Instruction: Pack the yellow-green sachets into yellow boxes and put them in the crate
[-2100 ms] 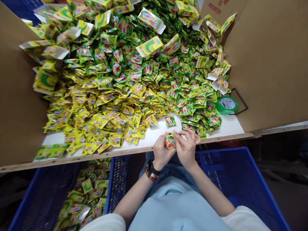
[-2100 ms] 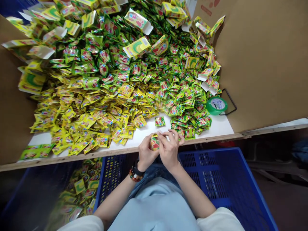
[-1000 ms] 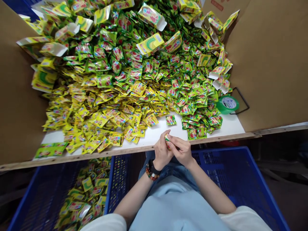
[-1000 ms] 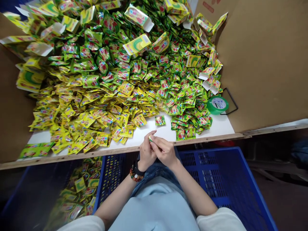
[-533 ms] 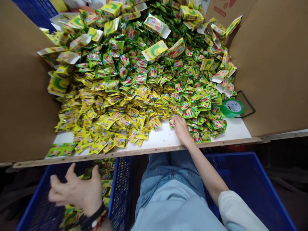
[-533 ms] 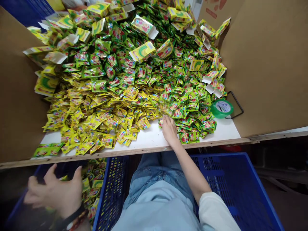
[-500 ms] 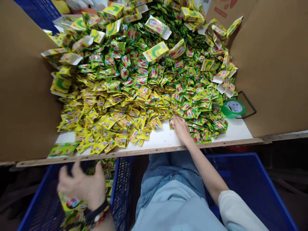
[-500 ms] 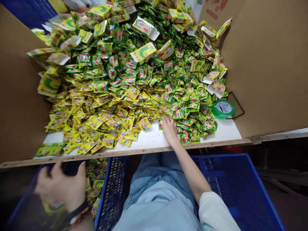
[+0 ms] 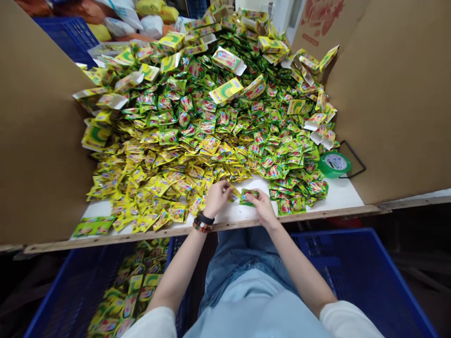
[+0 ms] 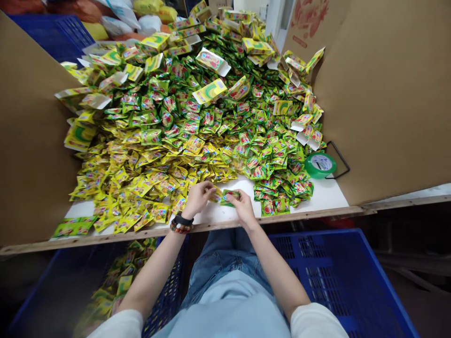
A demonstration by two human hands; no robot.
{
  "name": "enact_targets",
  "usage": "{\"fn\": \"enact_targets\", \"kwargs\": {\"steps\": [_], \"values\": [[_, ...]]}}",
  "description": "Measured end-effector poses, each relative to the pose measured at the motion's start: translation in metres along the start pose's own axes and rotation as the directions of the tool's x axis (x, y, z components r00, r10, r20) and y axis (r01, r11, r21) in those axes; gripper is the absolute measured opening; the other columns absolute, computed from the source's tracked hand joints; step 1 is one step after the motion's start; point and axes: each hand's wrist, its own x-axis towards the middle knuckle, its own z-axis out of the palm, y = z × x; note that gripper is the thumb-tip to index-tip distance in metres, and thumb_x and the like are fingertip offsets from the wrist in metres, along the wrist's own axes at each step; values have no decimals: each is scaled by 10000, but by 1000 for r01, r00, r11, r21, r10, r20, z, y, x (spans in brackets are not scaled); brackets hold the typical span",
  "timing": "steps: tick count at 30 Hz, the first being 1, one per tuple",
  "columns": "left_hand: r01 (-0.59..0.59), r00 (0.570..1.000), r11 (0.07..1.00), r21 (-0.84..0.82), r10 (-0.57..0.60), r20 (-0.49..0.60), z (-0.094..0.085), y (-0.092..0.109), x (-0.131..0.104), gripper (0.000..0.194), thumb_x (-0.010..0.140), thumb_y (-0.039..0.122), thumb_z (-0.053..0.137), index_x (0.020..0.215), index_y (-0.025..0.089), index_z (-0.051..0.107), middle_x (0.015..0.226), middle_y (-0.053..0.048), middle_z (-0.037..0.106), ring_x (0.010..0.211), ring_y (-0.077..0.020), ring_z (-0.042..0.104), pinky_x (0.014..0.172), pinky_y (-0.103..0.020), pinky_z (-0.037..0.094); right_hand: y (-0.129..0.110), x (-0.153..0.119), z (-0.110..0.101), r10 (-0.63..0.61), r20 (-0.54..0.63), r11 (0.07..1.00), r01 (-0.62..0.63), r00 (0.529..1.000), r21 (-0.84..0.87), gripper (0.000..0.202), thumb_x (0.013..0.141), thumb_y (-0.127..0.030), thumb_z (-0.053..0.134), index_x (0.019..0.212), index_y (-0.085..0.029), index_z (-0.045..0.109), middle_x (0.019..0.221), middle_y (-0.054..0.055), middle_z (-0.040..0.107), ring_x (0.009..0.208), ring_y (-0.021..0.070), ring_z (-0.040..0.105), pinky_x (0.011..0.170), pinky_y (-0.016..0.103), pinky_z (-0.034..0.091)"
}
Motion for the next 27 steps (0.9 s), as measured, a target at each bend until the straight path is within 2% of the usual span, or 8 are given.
{"fn": "enact_targets", "kwargs": {"steps": [5, 10, 13, 15, 18, 21, 24, 27], "values": [[59, 998, 863, -502, -53, 26, 17, 10, -23, 266, 851, 414, 568, 813, 157, 628, 684, -24, 632, 455, -112, 523, 434, -246, 433, 4, -11, 17, -10, -13, 990, 12, 1000, 137, 359, 602, -394, 814, 823, -216, 594, 770, -22, 690, 699, 143, 650, 722, 293, 551], [-50, 997, 902, -430, 74, 39, 23, 28, -5, 294, 891, 417, 516, 787, 162, 619, 645, -7, 607, 441, -112, 526, 448, -262, 486, -4, -3, 3, -44, -52, 992, 50, 998, 115, 388, 661, -389, 781, 961, -205, 619, 834, 0, 698, 725, 161, 662, 723, 319, 563], [-199, 978, 967, -158, 206, 24, 0, 43, 50, 238, 886, 340, 549, 776, 155, 651, 723, -48, 652, 637, -184, 622, 673, -365, 560, -8, 1, -16, -64, -95, 995, 71, 993, 70, 348, 676, -388, 766, 931, -195, 631, 813, 6, 699, 729, 168, 659, 723, 321, 558], [-229, 969, 971, -74, 221, -107, -24, 54, 106, 198, 879, 292, 569, 941, 127, 659, 1015, -137, 664, 978, -276, 618, 941, -489, 484, -10, -1, -28, -61, -89, 998, 62, 994, 14, 312, 678, -373, 769, 898, -193, 641, 766, -4, 690, 703, 160, 646, 703, 301, 545], [-246, 883, 962, 120, 274, -381, -59, 68, 202, 564, 807, 266, 688, 1296, 74, 482, 1435, -236, 399, 1354, -368, 329, 1132, -583, 244, -12, -9, -40, -99, -56, 991, 93, 994, -91, 240, 696, -351, 762, 850, -195, 663, 743, -10, 673, 706, 157, 629, 692, 280, 528], [-213, 887, 944, 251, 295, -355, -84, 75, 278, 847, 734, 283, 771, 1405, 28, 320, 1494, -272, 298, 1413, -422, 186, 1127, -652, 147, -14, -20, -44, -132, -91, 988, 123, 987, -99, 201, 723, -349, 753, 839, -209, 668, 748, -17, 664, 710, 152, 623, 692, 275, 528], [-184, 930, 946, 266, 255, -263, -95, 78, 304, 836, 724, 278, 777, 1375, -9, 338, 1404, -282, 408, 1386, -434, 253, 1104, -675, 171, -20, -25, -45, -34, -178, 994, 51, 983, 94, 262, 735, -368, 755, 932, -232, 649, 781, -18, 693, 715, 159, 657, 705, 306, 556], [-283, 926, 957, 65, 290, -242, -92, 78, 265, 708, 784, 299, 725, 1337, 24, 378, 1325, -228, 492, 1302, -360, 430, 1072, -620, 316, -33, -24, -47, 22, -228, 970, 35, 973, 240, 318, 710, -343, 786, 971, -233, 643, 831, -6, 724, 764, 175, 691, 769, 363, 579]]}}
